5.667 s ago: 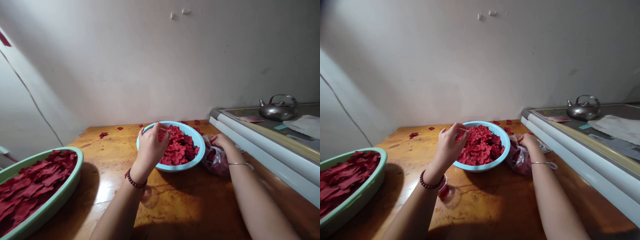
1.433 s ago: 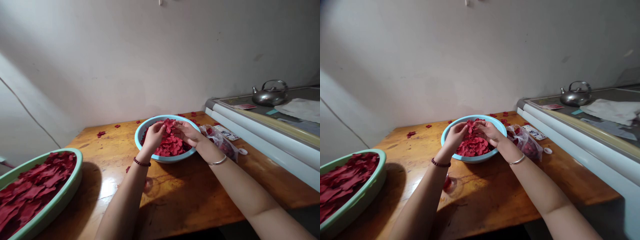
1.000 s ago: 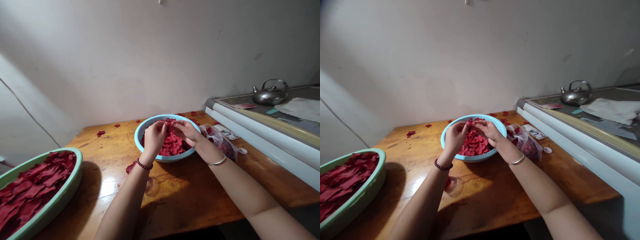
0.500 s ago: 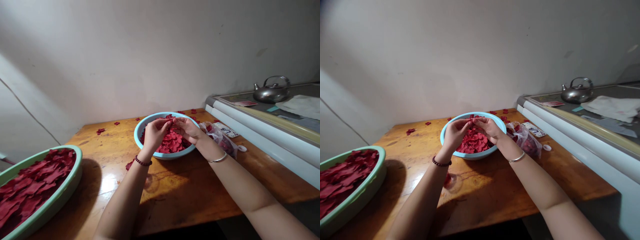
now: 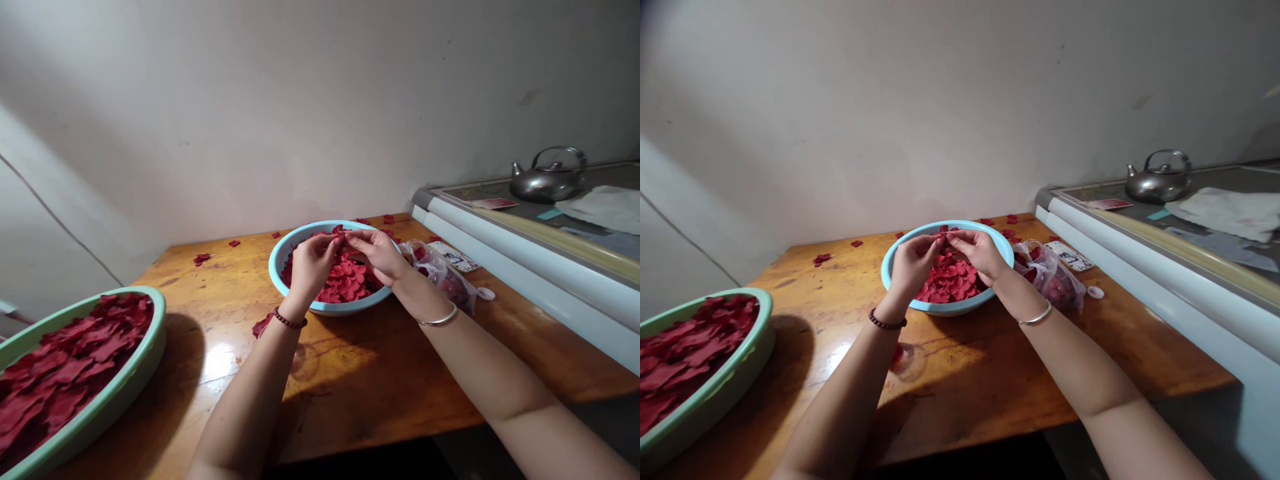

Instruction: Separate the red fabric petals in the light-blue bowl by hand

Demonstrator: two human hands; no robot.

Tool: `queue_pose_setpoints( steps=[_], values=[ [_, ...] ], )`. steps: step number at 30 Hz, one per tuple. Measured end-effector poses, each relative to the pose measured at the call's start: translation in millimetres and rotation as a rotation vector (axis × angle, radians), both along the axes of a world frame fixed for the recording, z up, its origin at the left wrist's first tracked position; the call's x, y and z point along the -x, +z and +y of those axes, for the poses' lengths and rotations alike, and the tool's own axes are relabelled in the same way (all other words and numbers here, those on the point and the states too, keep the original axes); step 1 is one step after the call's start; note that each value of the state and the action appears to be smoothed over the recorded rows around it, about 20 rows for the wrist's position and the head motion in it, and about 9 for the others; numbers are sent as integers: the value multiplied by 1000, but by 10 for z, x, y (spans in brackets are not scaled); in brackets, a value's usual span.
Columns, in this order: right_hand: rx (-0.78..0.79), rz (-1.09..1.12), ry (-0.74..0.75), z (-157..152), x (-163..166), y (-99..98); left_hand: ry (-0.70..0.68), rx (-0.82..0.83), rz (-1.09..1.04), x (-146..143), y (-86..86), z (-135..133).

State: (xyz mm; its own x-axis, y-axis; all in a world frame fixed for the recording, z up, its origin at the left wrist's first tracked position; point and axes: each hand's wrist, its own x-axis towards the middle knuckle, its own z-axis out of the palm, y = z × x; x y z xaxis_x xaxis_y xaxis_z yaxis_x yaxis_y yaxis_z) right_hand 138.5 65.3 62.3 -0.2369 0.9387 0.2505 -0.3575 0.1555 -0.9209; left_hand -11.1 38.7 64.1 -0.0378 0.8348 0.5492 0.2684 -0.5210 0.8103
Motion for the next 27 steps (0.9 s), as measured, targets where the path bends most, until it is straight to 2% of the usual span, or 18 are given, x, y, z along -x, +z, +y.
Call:
queue_pose_setpoints(
  steps=[7, 10, 16, 23, 27],
  values=[
    [-141, -115, -135, -46, 36, 22, -36, 5, 40, -6, 31, -35],
    [-96, -89, -99, -50, 30, 30, -31, 24, -4, 9, 33, -19],
    [30, -6, 49, -81, -33, 132, -94, 190, -285, 25, 86, -33],
    [63, -4, -79, -40, -104, 150, -10, 175, -338, 80, 127, -18],
    [64, -21, -40, -68, -87, 166, -5, 148, -289, 78, 132, -37]
  ],
)
